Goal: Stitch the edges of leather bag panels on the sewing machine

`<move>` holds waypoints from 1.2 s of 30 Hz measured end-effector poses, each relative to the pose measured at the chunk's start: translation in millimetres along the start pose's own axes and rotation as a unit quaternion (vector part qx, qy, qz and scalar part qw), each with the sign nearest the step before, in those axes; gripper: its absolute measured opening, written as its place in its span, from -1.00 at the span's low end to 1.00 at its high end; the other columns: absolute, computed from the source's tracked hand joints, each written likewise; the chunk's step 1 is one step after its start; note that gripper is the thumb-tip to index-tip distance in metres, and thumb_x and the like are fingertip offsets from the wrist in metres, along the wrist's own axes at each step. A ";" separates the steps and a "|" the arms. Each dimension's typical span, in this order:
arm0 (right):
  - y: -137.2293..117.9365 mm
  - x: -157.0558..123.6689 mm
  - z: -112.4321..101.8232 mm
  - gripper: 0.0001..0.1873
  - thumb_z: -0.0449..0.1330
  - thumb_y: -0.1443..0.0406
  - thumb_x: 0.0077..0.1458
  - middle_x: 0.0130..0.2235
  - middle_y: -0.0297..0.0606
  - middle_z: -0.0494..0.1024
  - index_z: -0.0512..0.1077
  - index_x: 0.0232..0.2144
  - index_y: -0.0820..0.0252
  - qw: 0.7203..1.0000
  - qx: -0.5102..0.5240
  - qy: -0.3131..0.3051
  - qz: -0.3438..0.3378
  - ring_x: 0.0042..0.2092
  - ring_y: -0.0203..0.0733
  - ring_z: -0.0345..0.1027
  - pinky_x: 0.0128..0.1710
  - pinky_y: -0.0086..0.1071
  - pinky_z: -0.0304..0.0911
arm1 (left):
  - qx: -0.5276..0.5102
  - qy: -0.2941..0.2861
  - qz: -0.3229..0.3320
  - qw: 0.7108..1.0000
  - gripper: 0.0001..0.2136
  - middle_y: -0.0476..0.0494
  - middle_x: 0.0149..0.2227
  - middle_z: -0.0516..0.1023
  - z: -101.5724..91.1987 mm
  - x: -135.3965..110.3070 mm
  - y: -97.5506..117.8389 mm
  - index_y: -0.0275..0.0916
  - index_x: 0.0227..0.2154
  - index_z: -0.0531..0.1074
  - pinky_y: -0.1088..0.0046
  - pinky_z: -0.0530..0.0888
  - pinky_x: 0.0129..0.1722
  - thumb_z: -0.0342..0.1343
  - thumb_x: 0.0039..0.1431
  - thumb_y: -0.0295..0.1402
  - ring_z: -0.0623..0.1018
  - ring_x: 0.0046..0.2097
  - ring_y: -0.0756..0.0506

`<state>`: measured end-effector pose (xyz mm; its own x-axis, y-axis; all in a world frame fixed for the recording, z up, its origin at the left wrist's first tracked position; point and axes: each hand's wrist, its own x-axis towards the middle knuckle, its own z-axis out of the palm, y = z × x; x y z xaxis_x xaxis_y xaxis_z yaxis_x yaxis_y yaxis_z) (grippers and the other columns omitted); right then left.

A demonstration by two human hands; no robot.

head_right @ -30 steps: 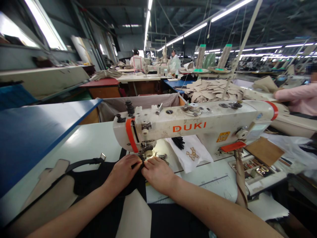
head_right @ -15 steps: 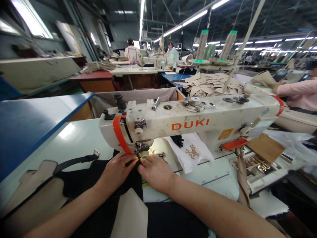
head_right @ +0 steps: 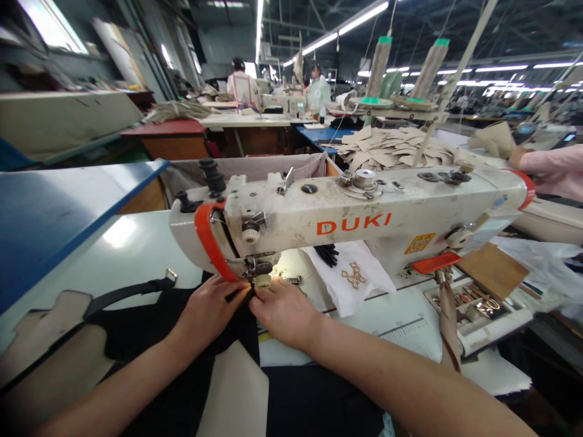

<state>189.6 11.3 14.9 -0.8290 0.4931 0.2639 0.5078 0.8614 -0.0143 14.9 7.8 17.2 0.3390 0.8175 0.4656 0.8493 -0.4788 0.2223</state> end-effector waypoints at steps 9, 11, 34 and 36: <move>-0.5 -1.3 0.7 -0.87 0.02 0.41 0.19 -0.15 -0.10 0.44 0.37 -0.26 0.32 1.000 0.007 0.001 0.004 -0.05 -0.09 0.25 -0.03 -0.24 0.19 | -0.006 -0.011 -0.008 1.000 -0.82 -0.09 -0.38 0.54 0.6 -0.1 0.6 -0.20 -0.50 0.47 0.37 0.46 -0.18 0.00 0.13 -0.46 0.50 -0.27 -0.10; -1.3 -1.2 0.3 -0.87 0.03 0.40 0.19 -0.15 -0.10 0.43 0.37 -0.27 0.32 1.000 0.006 0.000 0.006 -0.05 -0.08 0.25 -0.04 -0.24 0.19 | -0.003 -0.011 -0.008 1.000 -0.83 -0.09 -0.38 0.54 1.2 -0.7 -0.4 -0.20 -0.50 0.47 0.38 0.45 -0.17 0.00 0.13 -0.46 0.49 -0.26 -0.10; -5.7 -5.4 -1.0 -0.89 0.03 0.39 0.19 -0.15 -0.16 0.46 0.37 -0.30 0.29 1.000 -0.019 0.024 0.002 -0.12 -0.14 0.28 -0.15 -0.29 0.19 | 0.004 -0.011 -0.008 1.000 -0.82 -0.08 -0.41 0.53 1.2 1.2 0.3 -0.19 -0.52 0.46 0.39 0.46 -0.22 0.00 0.12 -0.46 0.49 -0.29 -0.10; -5.7 -4.4 -1.7 -0.89 0.04 0.39 0.19 -0.18 -0.18 0.46 0.37 -0.31 0.28 1.000 -0.020 0.022 0.000 -0.15 -0.15 0.28 -0.15 -0.30 0.19 | 0.005 -0.006 -0.006 1.000 -0.82 -0.08 -0.41 0.53 2.2 0.9 -0.4 -0.19 -0.53 0.45 0.39 0.46 -0.22 0.01 0.12 -0.46 0.49 -0.28 -0.09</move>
<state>190.8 3.9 15.4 -0.8180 0.4865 0.3068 0.5178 0.8551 0.0247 15.8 9.4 15.6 0.3337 0.8266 0.4531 0.8570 -0.4663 0.2195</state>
